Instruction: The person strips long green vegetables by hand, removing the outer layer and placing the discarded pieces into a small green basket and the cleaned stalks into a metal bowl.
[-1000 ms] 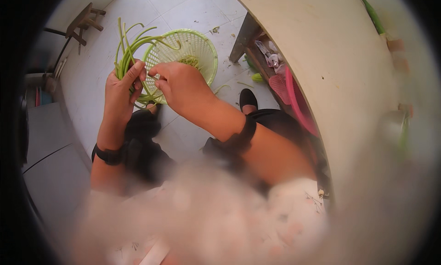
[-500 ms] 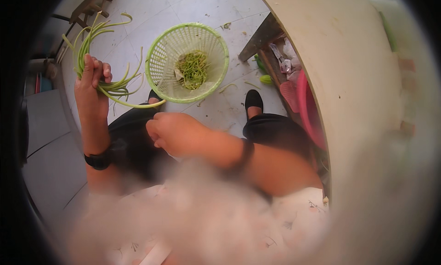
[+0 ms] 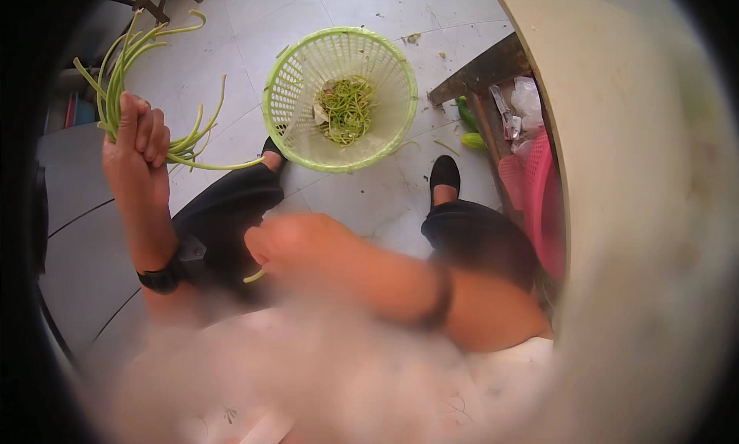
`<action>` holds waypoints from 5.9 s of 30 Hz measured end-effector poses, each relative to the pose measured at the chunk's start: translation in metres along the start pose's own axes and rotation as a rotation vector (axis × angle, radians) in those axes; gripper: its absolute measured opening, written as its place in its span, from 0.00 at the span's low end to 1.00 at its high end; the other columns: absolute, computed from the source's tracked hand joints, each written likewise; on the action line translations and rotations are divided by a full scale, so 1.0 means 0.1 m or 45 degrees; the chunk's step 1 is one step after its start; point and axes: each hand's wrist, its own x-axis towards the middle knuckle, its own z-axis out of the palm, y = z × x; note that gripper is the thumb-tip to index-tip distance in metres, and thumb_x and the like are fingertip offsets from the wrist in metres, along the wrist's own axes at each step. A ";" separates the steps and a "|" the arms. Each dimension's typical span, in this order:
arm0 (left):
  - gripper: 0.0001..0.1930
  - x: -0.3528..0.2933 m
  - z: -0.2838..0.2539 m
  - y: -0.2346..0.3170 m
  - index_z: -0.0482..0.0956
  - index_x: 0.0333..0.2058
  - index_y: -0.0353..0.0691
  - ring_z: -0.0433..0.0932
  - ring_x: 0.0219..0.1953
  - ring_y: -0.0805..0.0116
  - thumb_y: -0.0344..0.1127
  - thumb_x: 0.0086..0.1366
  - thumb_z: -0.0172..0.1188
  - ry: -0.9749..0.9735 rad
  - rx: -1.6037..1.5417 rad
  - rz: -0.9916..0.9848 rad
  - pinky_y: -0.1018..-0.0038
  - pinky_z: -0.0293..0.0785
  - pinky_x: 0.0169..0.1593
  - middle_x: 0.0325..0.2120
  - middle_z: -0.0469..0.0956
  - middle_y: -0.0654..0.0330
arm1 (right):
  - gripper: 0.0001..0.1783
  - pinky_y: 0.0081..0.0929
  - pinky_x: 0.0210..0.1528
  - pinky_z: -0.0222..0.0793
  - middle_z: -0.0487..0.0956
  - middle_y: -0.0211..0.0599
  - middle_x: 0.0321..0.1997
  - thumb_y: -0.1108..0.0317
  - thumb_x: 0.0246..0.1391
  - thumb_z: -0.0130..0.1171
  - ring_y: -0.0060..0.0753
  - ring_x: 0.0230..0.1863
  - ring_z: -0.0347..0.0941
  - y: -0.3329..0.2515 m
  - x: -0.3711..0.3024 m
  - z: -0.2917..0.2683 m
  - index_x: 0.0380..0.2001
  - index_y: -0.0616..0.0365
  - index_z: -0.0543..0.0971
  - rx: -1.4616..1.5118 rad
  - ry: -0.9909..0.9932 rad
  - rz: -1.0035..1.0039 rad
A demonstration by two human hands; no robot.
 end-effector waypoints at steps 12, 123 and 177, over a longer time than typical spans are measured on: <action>0.14 -0.07 -0.09 0.01 0.73 0.29 0.38 0.55 0.13 0.85 0.42 0.70 0.56 -0.003 0.236 -0.109 0.84 0.48 0.16 0.13 0.60 0.72 | 0.05 0.33 0.32 0.69 0.73 0.35 0.29 0.72 0.52 0.61 0.42 0.32 0.72 -0.16 0.07 -0.08 0.30 0.56 0.74 -0.045 0.105 -0.022; 0.14 -0.62 0.61 0.25 0.76 0.35 0.38 0.70 0.20 0.78 0.35 0.56 0.72 -1.251 -0.565 -0.681 0.81 0.64 0.23 0.26 0.80 0.57 | 0.09 0.17 0.42 0.71 0.81 0.34 0.36 0.71 0.63 0.54 0.19 0.37 0.74 -0.22 0.05 -0.87 0.42 0.65 0.78 0.374 1.142 0.070; 0.11 -0.42 0.82 -0.25 0.79 0.37 0.36 0.66 0.18 0.82 0.40 0.67 0.61 -0.720 0.067 -0.409 0.83 0.60 0.21 0.18 0.71 0.68 | 0.09 0.23 0.43 0.75 0.81 0.41 0.41 0.69 0.64 0.53 0.26 0.40 0.78 -0.05 0.13 -0.81 0.42 0.62 0.76 0.853 1.058 -0.006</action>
